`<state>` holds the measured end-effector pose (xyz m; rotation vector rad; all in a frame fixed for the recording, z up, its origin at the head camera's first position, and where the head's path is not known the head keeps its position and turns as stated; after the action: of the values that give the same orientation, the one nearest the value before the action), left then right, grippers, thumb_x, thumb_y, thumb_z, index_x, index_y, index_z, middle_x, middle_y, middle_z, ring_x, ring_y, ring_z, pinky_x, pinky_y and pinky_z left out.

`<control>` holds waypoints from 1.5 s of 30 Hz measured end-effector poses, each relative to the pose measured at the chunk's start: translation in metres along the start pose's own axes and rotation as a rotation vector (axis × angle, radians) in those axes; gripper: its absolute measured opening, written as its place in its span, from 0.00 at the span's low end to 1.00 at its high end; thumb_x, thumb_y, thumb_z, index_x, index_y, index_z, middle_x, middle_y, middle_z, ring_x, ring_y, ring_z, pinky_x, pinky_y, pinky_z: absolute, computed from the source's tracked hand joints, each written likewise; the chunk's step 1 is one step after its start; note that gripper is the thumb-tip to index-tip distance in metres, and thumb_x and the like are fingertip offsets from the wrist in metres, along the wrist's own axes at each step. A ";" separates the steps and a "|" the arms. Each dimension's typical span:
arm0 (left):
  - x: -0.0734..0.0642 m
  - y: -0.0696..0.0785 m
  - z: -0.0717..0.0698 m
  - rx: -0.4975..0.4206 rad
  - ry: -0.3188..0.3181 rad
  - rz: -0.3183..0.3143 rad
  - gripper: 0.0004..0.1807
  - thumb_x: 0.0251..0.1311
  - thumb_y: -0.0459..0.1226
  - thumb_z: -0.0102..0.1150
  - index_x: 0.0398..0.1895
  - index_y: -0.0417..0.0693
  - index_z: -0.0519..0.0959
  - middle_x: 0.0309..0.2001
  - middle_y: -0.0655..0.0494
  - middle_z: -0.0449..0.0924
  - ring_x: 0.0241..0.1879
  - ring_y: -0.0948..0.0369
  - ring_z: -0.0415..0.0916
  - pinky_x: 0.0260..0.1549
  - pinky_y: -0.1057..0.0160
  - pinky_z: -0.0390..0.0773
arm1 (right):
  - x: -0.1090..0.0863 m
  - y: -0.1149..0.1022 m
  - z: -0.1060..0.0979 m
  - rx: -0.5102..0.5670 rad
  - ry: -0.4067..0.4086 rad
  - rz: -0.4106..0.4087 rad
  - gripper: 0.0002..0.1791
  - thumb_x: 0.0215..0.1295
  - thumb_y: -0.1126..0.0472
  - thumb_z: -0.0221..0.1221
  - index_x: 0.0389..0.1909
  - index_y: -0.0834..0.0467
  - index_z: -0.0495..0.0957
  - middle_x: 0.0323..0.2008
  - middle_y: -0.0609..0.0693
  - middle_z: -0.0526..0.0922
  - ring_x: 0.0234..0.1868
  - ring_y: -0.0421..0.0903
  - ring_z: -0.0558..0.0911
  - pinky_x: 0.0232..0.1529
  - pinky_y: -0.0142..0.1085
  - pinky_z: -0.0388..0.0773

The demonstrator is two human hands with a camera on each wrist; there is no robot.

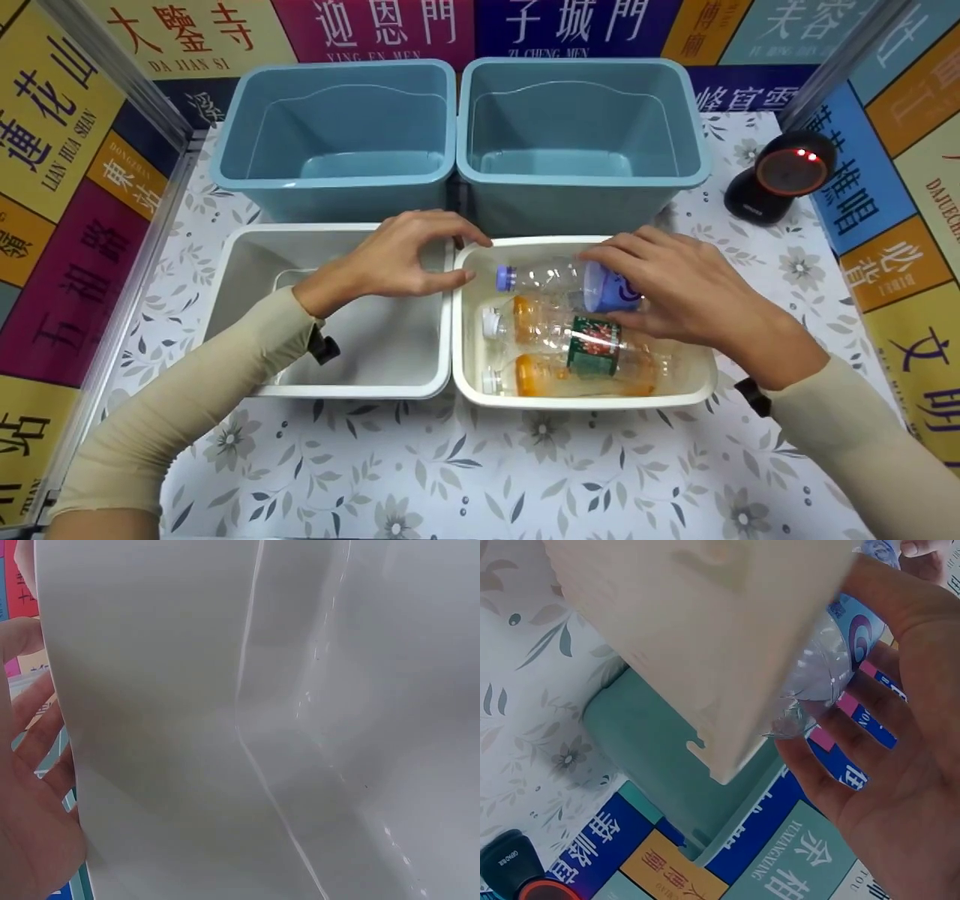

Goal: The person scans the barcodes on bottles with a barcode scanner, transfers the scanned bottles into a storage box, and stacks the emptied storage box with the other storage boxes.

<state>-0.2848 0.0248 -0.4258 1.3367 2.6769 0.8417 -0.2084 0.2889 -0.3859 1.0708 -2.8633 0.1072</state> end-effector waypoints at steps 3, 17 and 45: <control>0.000 0.000 0.000 0.000 -0.001 -0.006 0.24 0.57 0.60 0.58 0.58 0.73 0.79 0.54 0.74 0.81 0.54 0.72 0.75 0.51 0.63 0.74 | 0.000 -0.001 -0.005 -0.002 0.009 0.002 0.50 0.40 0.41 0.78 0.70 0.38 0.70 0.57 0.44 0.81 0.52 0.48 0.79 0.39 0.50 0.83; 0.000 -0.001 0.000 -0.009 -0.003 -0.013 0.23 0.57 0.60 0.57 0.57 0.74 0.79 0.54 0.75 0.81 0.54 0.71 0.75 0.50 0.62 0.74 | -0.001 -0.003 -0.032 -0.040 0.066 0.000 0.58 0.32 0.49 0.82 0.72 0.42 0.68 0.60 0.51 0.80 0.57 0.55 0.77 0.46 0.56 0.80; 0.000 0.000 -0.001 0.000 0.010 -0.003 0.23 0.57 0.60 0.58 0.56 0.75 0.79 0.54 0.75 0.81 0.53 0.72 0.75 0.48 0.63 0.75 | -0.009 0.015 -0.060 -0.095 0.195 0.073 0.51 0.57 0.17 0.41 0.73 0.46 0.67 0.60 0.60 0.78 0.54 0.60 0.76 0.44 0.61 0.79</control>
<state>-0.2852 0.0246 -0.4252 1.3324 2.6855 0.8507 -0.2081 0.3119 -0.3278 0.8863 -2.7034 0.0740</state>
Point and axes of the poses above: each hand's wrist, its own x-axis towards the middle knuckle, its own z-axis out of the palm, y = z × x, the point moved 7 cm from there along x, towards the middle knuckle
